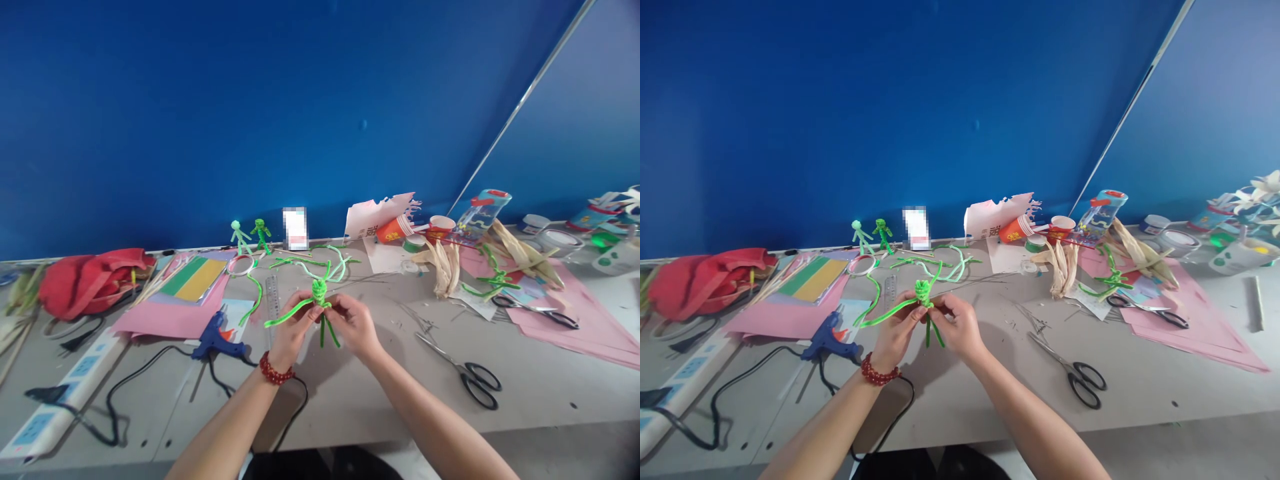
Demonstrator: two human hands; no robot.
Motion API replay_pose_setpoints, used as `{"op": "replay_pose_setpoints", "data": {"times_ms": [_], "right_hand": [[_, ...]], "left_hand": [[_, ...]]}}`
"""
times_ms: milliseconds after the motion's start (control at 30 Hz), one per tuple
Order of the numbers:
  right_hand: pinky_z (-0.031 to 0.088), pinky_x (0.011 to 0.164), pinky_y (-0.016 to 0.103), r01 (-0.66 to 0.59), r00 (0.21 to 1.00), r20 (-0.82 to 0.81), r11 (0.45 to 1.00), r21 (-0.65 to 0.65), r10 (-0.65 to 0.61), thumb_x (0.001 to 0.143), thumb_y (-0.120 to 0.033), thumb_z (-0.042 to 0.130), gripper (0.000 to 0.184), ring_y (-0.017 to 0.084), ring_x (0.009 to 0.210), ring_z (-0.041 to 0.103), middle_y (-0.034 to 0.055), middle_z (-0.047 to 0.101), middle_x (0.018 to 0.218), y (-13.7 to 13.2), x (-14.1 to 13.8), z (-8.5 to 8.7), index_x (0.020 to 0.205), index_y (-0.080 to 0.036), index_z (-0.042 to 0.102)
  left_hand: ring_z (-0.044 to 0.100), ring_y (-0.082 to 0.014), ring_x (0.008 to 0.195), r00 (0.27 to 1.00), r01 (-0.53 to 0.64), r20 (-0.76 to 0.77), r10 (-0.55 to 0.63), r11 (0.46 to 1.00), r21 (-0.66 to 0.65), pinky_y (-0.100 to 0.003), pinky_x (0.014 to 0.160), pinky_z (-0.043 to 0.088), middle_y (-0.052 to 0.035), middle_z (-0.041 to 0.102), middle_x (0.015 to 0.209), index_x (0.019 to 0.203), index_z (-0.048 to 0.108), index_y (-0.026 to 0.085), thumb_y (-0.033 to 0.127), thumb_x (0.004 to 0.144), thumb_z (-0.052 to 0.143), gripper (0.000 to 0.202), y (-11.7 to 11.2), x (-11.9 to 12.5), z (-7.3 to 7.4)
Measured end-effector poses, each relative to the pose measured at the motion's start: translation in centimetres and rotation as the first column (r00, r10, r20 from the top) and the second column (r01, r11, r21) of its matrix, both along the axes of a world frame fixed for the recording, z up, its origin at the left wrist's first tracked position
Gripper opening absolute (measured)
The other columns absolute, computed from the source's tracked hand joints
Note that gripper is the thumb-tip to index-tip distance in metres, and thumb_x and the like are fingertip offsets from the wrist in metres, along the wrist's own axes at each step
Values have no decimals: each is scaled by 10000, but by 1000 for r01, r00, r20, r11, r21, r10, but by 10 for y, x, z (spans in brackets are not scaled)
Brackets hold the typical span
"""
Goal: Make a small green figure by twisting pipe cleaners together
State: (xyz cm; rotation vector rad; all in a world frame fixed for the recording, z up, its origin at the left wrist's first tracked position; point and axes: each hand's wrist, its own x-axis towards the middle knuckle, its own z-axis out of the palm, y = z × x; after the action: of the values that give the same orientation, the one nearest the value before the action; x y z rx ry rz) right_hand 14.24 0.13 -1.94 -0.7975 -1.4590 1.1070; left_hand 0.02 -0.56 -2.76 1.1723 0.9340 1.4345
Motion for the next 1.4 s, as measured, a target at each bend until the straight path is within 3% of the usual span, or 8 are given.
{"op": "replay_pose_setpoints", "data": {"times_ms": [200,500,667,800,900,1067,1267,1400], "right_hand": [[442,635,253,105,949,256,952,288,-182,872,-186,541,189,154,654,560,17,619,685,-1,5,5,696,-208,608],[395,616,271,91,886,373,891,445,-276,882,-164,498,167,168,641,513,31,587,687,-1,7,5,735,-205,564],[428,666,265,40,950,290,963,265,-119,914,-233,488,201,158,676,551,24,608,715,-1,11,10,753,-201,603],[430,629,250,8,977,211,993,116,-33,920,-294,500,265,144,627,549,11,616,663,1,13,12,712,-191,628],[438,636,255,-34,980,199,996,88,16,907,-289,493,266,149,646,556,21,638,690,1,14,13,722,-185,653],[408,586,243,47,982,182,999,25,-51,876,-314,537,267,130,586,504,2,596,611,2,11,9,648,-184,582],[406,579,240,-79,995,-77,975,-206,64,851,-402,573,333,120,561,493,-17,538,562,4,7,4,603,-186,523],[414,580,236,-128,980,-182,955,-267,80,819,-396,619,298,115,554,494,-28,536,562,2,5,5,622,-184,545]], "left_hand": [[567,-131,675,999,-21,-24,21,999,26,-262,617,502,-21,643,782,906,677,178,362,760,732,241,2,0,-2],[625,-157,772,992,-59,-107,67,995,80,-271,712,530,-11,639,819,817,651,199,317,762,723,149,-1,2,10],[570,-127,636,999,-39,-14,38,996,-81,-259,624,507,21,616,698,807,630,200,361,704,765,234,-2,2,10],[554,-123,629,1000,18,2,-18,996,-90,-268,624,497,27,609,695,816,630,203,334,713,762,213,-1,-1,9],[542,-119,636,997,72,-19,-73,995,-62,-252,613,473,29,583,674,763,630,190,285,741,745,150,-2,-3,11],[577,-128,681,995,94,-11,-96,991,-99,-255,652,486,18,634,712,790,677,183,250,719,761,128,-1,-4,9],[645,-168,717,977,133,190,-96,972,-193,-323,706,539,-7,690,756,783,669,191,260,693,765,148,1,1,7],[646,-151,703,965,141,248,-91,971,-195,-293,687,545,-7,683,725,736,657,180,242,695,761,128,2,2,10]]}}
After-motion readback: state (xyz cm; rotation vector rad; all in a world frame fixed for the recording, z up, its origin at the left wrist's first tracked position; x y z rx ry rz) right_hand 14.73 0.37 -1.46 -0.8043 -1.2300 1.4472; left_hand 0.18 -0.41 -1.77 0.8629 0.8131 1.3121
